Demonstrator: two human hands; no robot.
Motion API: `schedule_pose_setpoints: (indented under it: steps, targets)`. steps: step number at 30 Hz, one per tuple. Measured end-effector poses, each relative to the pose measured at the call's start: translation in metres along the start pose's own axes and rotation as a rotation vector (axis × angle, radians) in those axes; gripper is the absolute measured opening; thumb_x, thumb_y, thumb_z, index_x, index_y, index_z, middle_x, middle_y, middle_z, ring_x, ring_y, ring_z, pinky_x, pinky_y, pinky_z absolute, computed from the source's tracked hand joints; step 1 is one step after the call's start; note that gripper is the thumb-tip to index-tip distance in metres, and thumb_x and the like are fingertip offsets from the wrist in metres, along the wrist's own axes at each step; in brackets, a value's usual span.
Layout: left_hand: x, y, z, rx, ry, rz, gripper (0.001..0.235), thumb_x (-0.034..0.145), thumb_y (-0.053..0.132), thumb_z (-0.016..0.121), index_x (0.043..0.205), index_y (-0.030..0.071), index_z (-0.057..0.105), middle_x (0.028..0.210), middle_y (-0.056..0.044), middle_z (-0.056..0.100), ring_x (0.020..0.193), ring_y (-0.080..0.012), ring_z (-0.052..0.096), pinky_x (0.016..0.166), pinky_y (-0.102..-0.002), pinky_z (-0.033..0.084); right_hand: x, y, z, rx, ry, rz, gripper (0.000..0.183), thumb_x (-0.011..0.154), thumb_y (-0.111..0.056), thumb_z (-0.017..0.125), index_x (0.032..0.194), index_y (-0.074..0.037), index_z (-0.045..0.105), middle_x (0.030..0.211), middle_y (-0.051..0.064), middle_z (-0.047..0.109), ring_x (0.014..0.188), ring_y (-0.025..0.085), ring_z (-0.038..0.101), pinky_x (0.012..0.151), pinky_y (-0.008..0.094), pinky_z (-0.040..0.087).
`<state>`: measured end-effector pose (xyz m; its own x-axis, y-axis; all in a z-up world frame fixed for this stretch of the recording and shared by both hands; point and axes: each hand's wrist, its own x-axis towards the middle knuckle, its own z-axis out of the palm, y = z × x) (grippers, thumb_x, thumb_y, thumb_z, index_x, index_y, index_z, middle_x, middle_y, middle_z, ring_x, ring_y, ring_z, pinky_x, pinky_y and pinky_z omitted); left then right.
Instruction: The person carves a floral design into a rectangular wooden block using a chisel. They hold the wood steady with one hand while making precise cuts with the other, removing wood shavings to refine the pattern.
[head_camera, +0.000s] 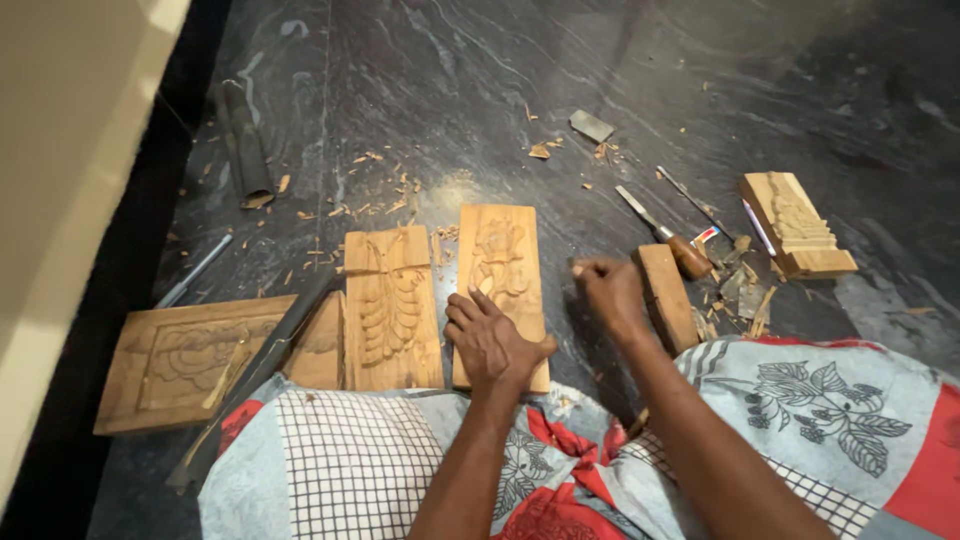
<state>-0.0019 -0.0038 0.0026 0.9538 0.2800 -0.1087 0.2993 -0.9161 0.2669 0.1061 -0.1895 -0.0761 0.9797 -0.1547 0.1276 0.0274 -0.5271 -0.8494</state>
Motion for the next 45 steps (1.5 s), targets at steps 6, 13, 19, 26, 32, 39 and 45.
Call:
schedule_pose_setpoints:
  steps: [6,13,19,26,32,39,45]
  targets:
    - [0.005,0.000,0.009,-0.002,0.014,0.016,0.142,0.053,0.074,0.084,0.151,-0.013,0.028,0.149,-0.034,0.036,0.137,-0.0444,0.036,0.107,-0.050,0.031,-0.022,-0.021,0.047,-0.266,0.050,-0.225,0.016,0.086,-0.019,0.073,0.097,-0.012,0.080,0.097,0.014,0.075,0.089,0.034,0.072,0.078,0.043,0.056]
    - [0.008,-0.003,0.024,0.008,0.177,0.065,0.107,0.078,0.054,0.071,0.150,-0.014,0.032,0.148,-0.037,0.038,0.133,-0.0470,0.038,0.106,-0.051,0.031,-0.047,-0.045,0.060,-0.434,0.086,-0.398,0.010,0.087,-0.017,0.067,0.086,-0.009,0.073,0.090,0.015,0.067,0.084,0.040,0.065,0.070,0.053,0.048]
    - [0.012,-0.002,0.022,-0.015,0.164,0.085,0.097,0.081,0.047,0.066,0.146,-0.017,0.033,0.144,-0.039,0.036,0.131,-0.0488,0.037,0.103,-0.052,0.030,-0.042,-0.046,0.058,-0.411,0.068,-0.461,0.011,0.083,-0.015,0.063,0.082,-0.009,0.072,0.086,0.017,0.066,0.083,0.042,0.065,0.068,0.053,0.049]
    - [0.009,0.002,0.023,-0.032,0.135,0.055,0.110,0.075,0.056,0.070,0.148,-0.016,0.032,0.145,-0.038,0.037,0.130,-0.0470,0.038,0.104,-0.051,0.031,-0.032,-0.036,0.063,-0.479,0.062,-0.424,0.016,0.081,-0.021,0.063,0.083,-0.008,0.073,0.085,0.021,0.069,0.081,0.044,0.066,0.068,0.055,0.049]
    - [0.003,-0.003,0.036,-0.006,0.076,0.031,0.124,0.065,0.066,0.074,0.148,-0.015,0.031,0.145,-0.036,0.037,0.131,-0.0451,0.039,0.104,-0.049,0.032,-0.045,-0.035,0.060,-0.437,0.050,-0.323,0.017,0.086,-0.020,0.063,0.091,-0.008,0.074,0.089,0.022,0.068,0.083,0.045,0.067,0.071,0.055,0.051]
    - [0.008,-0.003,0.037,-0.011,-0.016,-0.011,0.136,0.056,0.070,0.080,0.151,-0.013,0.029,0.147,-0.032,0.037,0.132,-0.0425,0.039,0.105,-0.048,0.033,-0.039,-0.044,0.054,-0.448,0.070,-0.493,0.015,0.090,-0.019,0.064,0.088,-0.008,0.074,0.088,0.019,0.070,0.080,0.044,0.067,0.067,0.057,0.048]
    - [0.009,-0.004,0.033,0.223,0.424,0.046,0.120,0.065,0.063,0.081,0.149,-0.010,0.037,0.146,-0.033,0.042,0.131,-0.0425,0.043,0.105,-0.047,0.035,-0.043,-0.050,0.055,-0.478,-0.044,-0.411,0.017,0.081,-0.014,0.063,0.090,-0.012,0.077,0.086,0.018,0.071,0.078,0.043,0.067,0.063,0.055,0.050]
